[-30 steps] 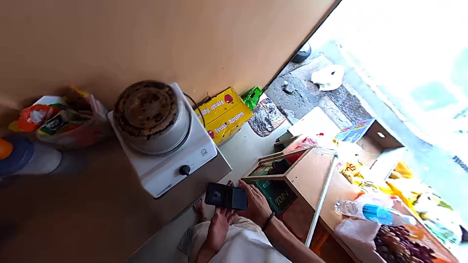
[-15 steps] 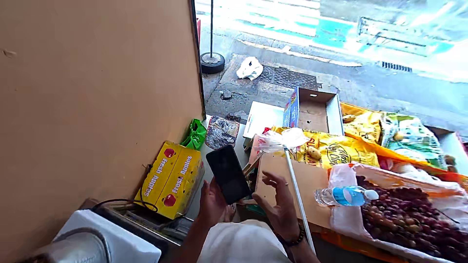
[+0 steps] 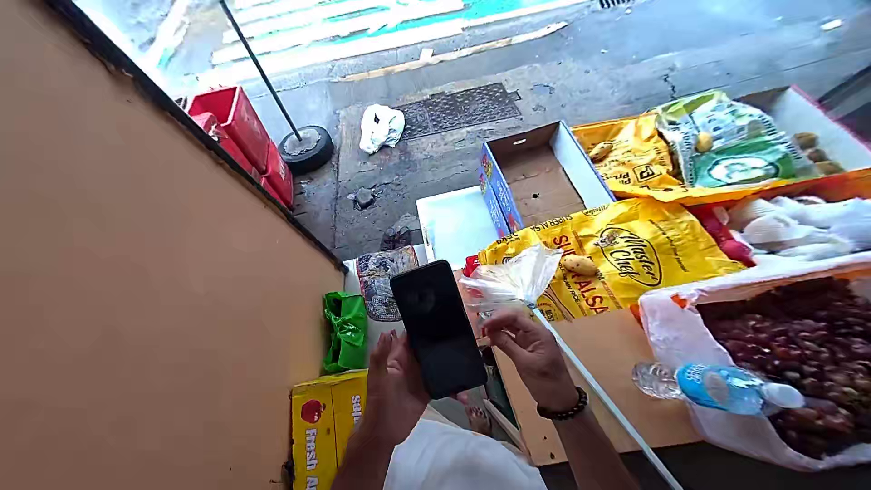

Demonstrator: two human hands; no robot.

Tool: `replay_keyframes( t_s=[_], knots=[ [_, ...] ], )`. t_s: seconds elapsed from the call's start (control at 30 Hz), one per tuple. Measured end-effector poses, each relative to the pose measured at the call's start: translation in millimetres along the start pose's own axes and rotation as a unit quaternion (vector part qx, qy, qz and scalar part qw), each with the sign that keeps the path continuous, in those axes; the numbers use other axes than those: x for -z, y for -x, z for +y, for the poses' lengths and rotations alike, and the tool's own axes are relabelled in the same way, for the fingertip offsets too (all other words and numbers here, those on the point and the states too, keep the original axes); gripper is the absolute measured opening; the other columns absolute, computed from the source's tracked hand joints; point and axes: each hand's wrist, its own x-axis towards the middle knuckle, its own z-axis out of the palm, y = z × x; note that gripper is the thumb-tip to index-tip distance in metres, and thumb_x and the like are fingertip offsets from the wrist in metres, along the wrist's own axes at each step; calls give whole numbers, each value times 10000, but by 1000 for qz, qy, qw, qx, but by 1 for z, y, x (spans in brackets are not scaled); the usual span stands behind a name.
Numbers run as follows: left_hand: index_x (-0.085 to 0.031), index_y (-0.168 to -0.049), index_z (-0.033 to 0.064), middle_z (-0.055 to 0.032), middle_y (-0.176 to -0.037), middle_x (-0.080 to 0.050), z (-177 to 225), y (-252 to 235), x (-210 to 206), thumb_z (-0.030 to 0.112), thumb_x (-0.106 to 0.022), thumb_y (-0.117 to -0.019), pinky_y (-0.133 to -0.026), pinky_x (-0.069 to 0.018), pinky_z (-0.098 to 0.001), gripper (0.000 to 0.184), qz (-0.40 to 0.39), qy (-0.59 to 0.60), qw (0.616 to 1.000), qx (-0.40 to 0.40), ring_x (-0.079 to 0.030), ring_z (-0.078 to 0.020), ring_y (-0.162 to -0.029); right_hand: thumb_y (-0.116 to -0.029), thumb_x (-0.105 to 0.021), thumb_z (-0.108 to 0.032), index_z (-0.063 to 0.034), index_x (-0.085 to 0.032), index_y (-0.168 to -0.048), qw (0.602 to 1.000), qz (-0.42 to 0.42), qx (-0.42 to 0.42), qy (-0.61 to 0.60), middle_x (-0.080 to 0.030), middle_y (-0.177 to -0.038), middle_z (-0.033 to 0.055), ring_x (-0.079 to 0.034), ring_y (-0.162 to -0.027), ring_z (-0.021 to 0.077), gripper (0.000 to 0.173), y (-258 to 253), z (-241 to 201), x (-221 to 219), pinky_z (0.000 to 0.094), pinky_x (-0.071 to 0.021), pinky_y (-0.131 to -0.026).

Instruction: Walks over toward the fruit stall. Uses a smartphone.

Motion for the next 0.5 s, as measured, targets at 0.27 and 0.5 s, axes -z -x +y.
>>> replay_keyframes(
  t_s=[0.27,0.5],
  knots=[
    [-367,-1498,158,-142,-1327,-639,182,-109,90,744,-647,-800,-801,-609,-510,954,-100,-28,991,82,-678,-335,-1122,-1051,-471,-422,28,-385,-1485,995,-6,-44,-88,-593,-1343,122,-626,-1168,220,632,-162,-6,-132,384,-571,-927],
    [-147,-1589,199,-116,-1375,-601,302,-196,119,651,-659,-857,-815,-614,-449,1002,-177,-60,980,73,-669,-289,-1144,-974,-641,-228,63,-192,-1519,992,-59,-34,-109,-538,-1401,144,-607,-1233,213,764,-291,-21,-199,388,-554,-1014]
  ],
)
